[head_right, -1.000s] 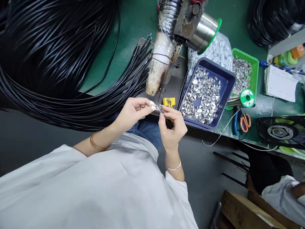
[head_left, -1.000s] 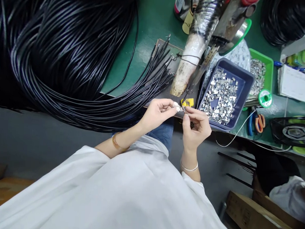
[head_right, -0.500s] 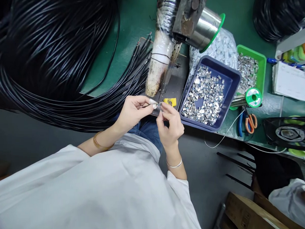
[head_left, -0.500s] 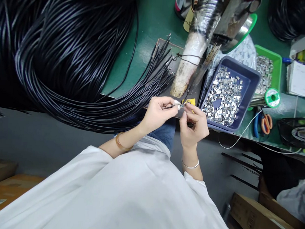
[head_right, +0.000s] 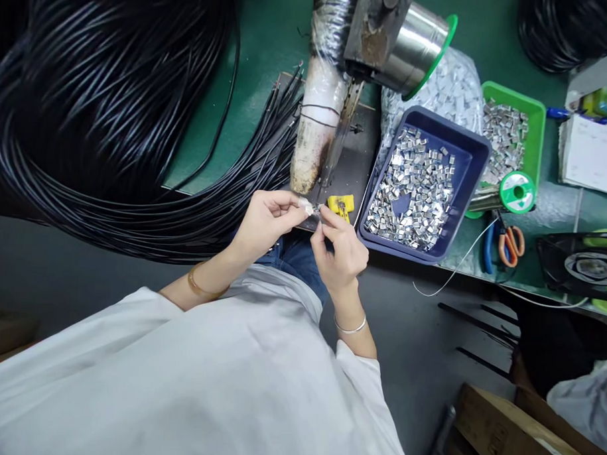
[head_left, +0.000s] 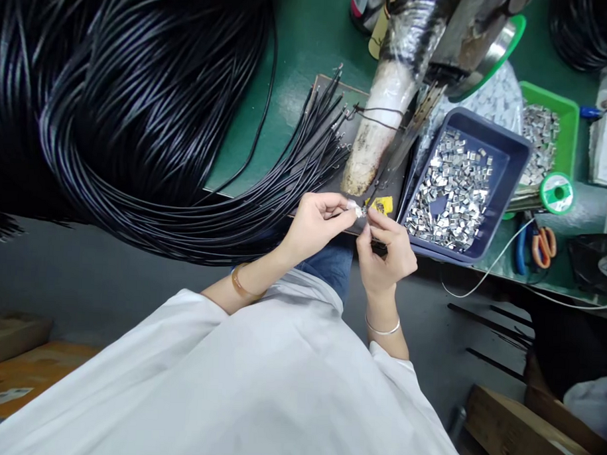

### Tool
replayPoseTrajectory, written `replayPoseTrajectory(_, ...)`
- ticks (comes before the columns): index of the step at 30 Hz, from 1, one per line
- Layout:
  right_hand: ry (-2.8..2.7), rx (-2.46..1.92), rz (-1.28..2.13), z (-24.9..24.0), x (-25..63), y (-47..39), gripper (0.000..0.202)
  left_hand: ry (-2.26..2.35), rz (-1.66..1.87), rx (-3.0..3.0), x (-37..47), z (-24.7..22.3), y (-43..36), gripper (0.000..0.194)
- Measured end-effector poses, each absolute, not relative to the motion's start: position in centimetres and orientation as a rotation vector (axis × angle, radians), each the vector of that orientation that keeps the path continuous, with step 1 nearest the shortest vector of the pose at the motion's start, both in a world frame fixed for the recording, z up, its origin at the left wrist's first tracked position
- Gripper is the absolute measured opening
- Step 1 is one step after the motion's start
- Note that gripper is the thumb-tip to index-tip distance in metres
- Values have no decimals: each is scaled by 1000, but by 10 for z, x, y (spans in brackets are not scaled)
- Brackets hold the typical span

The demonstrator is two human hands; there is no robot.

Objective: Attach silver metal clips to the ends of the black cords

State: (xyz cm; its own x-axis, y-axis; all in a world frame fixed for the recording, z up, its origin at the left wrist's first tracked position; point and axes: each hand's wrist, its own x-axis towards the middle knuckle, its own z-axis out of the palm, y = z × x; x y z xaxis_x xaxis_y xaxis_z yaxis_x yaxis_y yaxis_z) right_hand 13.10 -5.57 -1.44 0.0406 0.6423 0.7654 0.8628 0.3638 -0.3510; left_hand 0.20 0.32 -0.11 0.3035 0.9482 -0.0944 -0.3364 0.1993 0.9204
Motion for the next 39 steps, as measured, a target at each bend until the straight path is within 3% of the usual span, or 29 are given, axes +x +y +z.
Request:
replayPoseTrajectory(15,-1609,-1391,-105,-7,132,-55,16,809,1073,1025,4,-5,2,5)
replayPoseTrajectory(39,-1580,-1402,-134,2,129,-56,16,839,1063,1077,5,-2,-1,8)
